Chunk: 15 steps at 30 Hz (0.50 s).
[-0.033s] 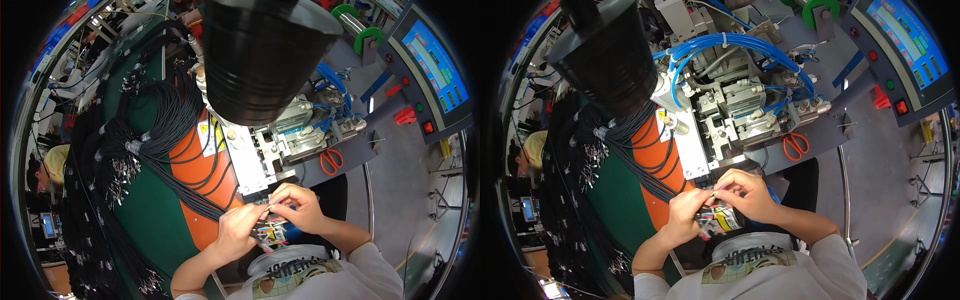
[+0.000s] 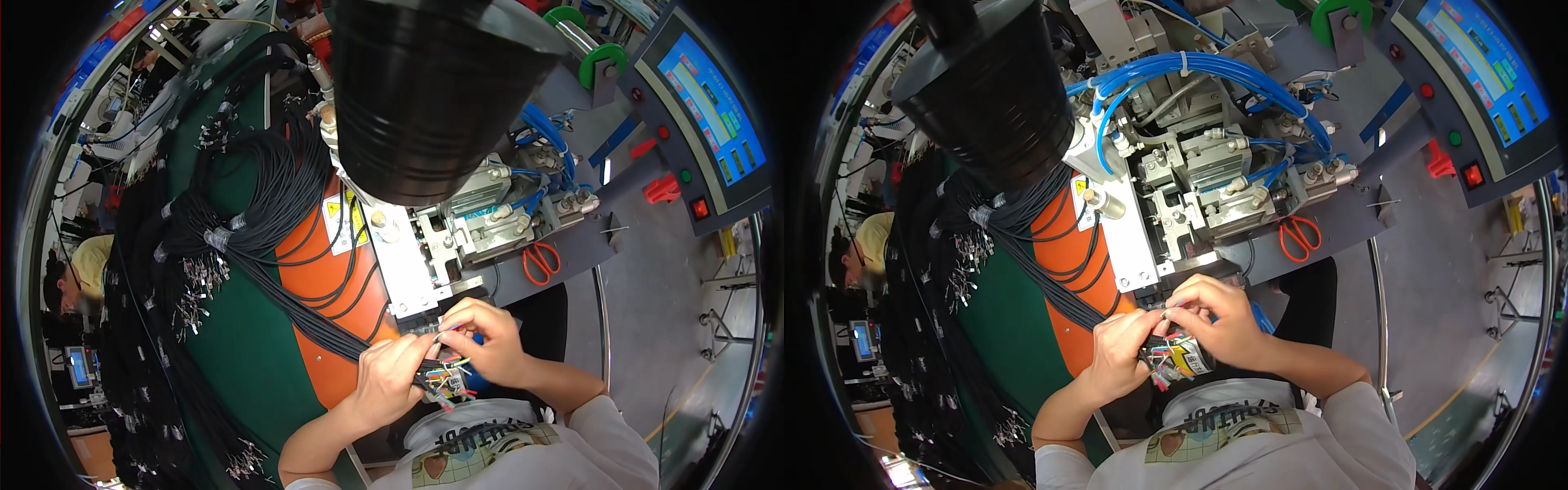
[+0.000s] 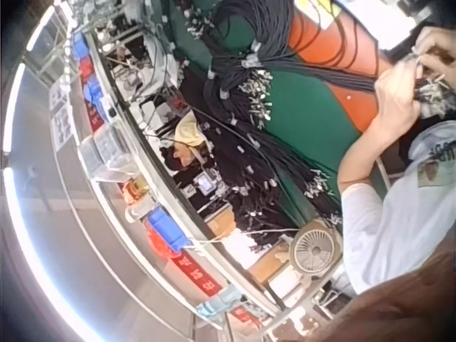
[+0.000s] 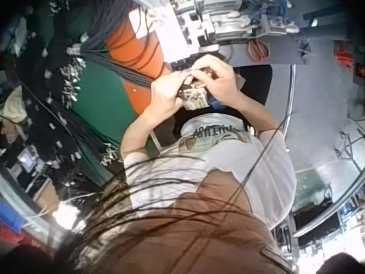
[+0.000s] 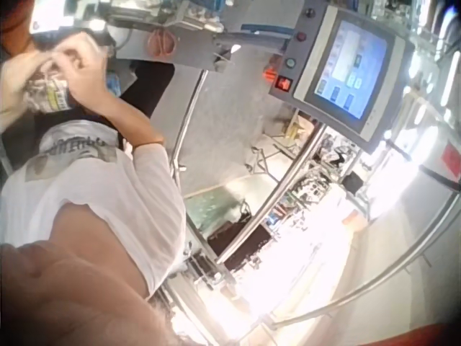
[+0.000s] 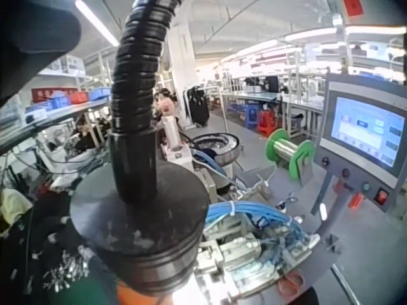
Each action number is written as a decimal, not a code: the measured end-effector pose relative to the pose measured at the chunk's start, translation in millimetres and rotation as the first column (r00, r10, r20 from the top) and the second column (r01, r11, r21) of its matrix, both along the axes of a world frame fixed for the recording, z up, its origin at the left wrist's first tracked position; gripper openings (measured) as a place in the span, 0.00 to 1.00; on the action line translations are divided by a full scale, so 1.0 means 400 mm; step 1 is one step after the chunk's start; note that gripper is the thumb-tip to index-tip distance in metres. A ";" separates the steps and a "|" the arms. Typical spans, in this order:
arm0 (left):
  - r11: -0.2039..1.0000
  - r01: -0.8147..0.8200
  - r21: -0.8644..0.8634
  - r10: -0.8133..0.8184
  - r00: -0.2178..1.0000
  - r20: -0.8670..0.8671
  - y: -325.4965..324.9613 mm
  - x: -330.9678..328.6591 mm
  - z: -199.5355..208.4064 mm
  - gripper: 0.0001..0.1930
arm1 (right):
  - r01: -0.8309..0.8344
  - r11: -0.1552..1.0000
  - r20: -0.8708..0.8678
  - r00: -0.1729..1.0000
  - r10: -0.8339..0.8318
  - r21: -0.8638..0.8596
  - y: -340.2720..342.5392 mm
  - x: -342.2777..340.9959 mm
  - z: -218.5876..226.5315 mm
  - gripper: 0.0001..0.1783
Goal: The person processes electrical cables by sorting individual colored wires from a bundle and inserting their ends into a machine by hand.
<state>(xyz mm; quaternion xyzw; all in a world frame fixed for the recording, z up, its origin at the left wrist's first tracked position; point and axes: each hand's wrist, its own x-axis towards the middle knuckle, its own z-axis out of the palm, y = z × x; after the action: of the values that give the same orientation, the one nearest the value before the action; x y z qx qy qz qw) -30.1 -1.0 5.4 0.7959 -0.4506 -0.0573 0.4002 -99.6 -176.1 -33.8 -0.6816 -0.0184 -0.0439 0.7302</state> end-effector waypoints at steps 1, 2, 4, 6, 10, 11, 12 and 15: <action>0.999 -0.021 0.026 0.021 1.000 0.022 0.003 -0.004 -0.006 0.13 | 0.240 0.916 0.313 0.940 -0.136 -0.323 0.018 0.003 -0.002 0.10; 0.999 -0.024 0.028 0.023 1.000 0.020 0.003 -0.004 -0.007 0.13 | 0.379 0.810 0.487 0.863 -0.135 -0.447 0.035 0.009 0.001 0.15; 0.998 -0.070 -0.002 0.070 0.997 -0.010 0.004 -0.002 -0.008 0.14 | 0.392 0.753 0.493 0.864 -0.104 -0.528 0.060 -0.005 0.014 0.24; 0.999 -0.051 -0.008 0.051 0.999 -0.010 -0.001 -0.002 -0.008 0.14 | 0.329 0.807 0.445 0.891 -0.093 -0.490 0.054 -0.012 0.008 0.25; 1.000 -0.008 -0.030 0.007 0.999 -0.049 0.000 0.010 -0.010 0.14 | -0.056 0.967 -0.065 0.995 0.074 0.249 -0.020 0.005 0.008 0.12; 0.999 0.004 -0.043 -0.008 0.997 -0.080 0.001 0.012 -0.013 0.14 | -0.092 0.884 -0.120 0.979 0.164 0.458 -0.030 0.013 0.003 0.11; 0.998 0.014 -0.057 -0.020 0.993 -0.114 0.004 0.014 -0.017 0.15 | -0.130 0.855 -0.117 0.969 0.216 0.502 -0.037 0.016 -0.002 0.11; 0.997 0.072 -0.042 -0.078 0.980 -0.181 0.008 0.027 -0.006 0.15 | -0.154 0.858 -0.191 0.941 0.279 0.490 -0.049 0.021 0.015 0.10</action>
<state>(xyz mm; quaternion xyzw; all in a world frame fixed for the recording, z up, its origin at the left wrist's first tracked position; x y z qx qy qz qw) -19.4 2.3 2.9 0.7626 -0.4425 -0.1370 0.4515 -91.3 -195.9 -28.0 -0.4783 0.0097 0.1240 0.8693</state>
